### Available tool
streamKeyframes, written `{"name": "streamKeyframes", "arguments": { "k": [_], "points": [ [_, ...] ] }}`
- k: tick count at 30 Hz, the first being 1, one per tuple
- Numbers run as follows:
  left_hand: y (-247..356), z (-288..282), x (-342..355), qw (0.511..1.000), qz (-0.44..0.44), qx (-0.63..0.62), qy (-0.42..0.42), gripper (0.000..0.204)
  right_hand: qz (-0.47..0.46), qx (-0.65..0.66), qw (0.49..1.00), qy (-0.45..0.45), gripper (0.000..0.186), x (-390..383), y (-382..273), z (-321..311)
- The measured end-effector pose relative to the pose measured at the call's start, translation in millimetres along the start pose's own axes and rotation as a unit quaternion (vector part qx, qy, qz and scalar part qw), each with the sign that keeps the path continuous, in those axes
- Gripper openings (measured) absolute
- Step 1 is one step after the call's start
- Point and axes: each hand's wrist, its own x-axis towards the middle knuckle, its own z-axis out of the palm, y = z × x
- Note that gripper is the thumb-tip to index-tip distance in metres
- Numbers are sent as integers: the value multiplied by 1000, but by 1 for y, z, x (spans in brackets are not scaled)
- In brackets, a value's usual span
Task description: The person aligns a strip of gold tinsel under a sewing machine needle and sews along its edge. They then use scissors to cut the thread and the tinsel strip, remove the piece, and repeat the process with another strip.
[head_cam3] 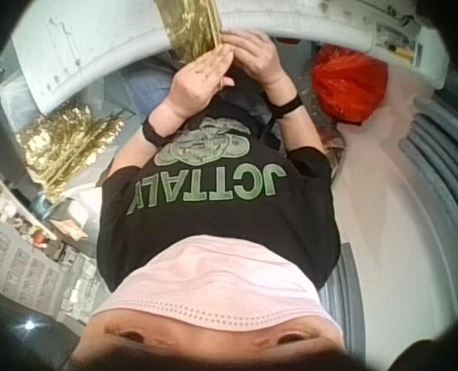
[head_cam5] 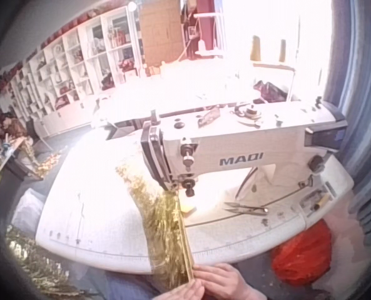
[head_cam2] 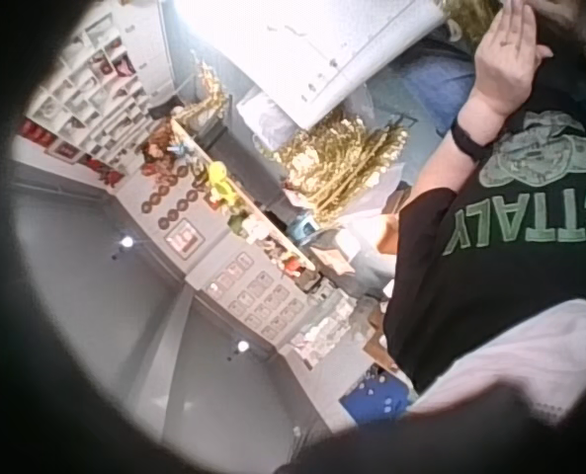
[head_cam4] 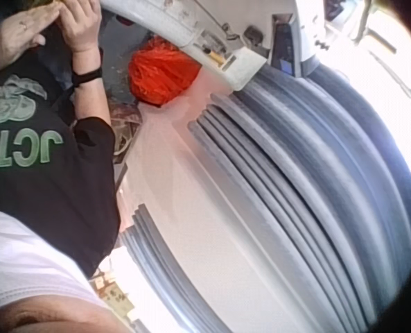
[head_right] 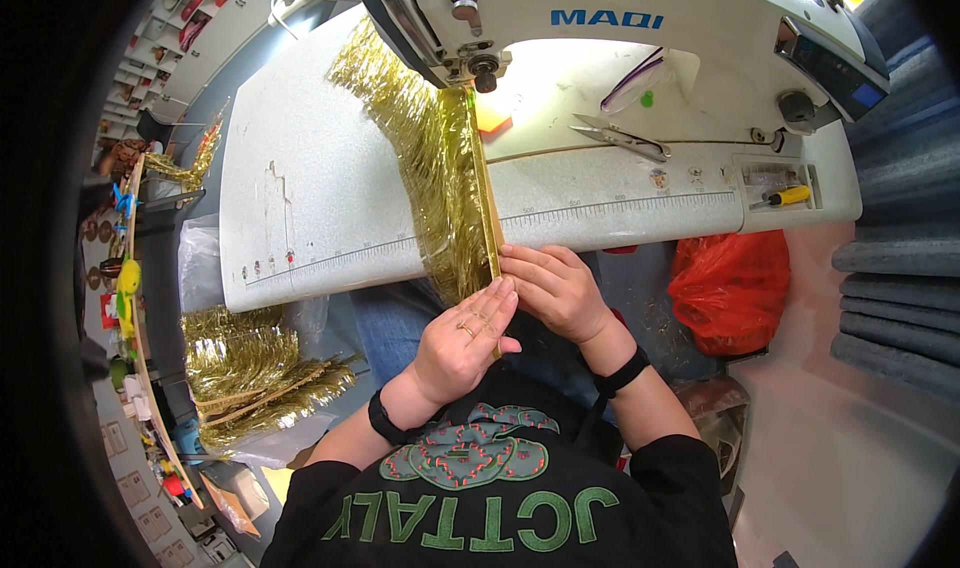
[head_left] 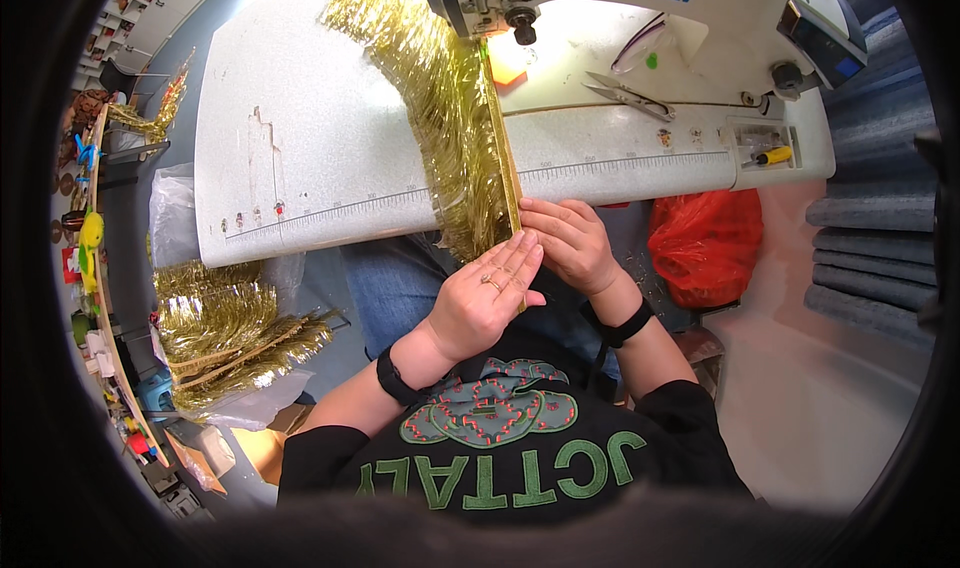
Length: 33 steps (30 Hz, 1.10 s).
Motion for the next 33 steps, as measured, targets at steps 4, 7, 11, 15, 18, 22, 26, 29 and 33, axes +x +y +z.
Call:
{"name": "streamKeyframes", "arguments": {
  "k": [4, 7, 11, 15, 18, 22, 26, 29, 33],
  "points": [
    [1, 0, 0, 1000, -10, -7, -2, 59, 2, -1, 1000, -3, 17, 0, 0, 0],
    [1, 0, 0, 1000, -10, -8, -2, 59, 1, 0, 1000, -1, 18, 0, 0, 0],
    [2, 1, -1, 1000, -12, -6, -3, 59, -2, -1, 1000, 2, 18, 0, 0, 0],
    [2, 0, 0, 1000, -10, 1, -2, 58, -4, 2, 1000, 6, 18, 0, 0, 1],
    [3, 0, 1, 1000, -8, 10, -3, 57, -2, -1, 1000, 0, 18, 0, 0, 0],
    [3, -1, 1, 1000, -6, 8, -4, 57, -5, 0, 1000, 3, 18, 0, -1, 0],
    [3, -1, 1, 1000, -4, 11, -6, 57, -5, 0, 1000, 3, 18, 0, -1, 0],
    [4, 0, 2, 1000, -4, 13, -5, 57, -6, 0, 1000, 3, 18, 0, 0, -1],
    [4, -1, 2, 1000, -4, 22, -8, 56, 1, 2, 1000, -6, 19, -1, -2, -2]
  ]
}}
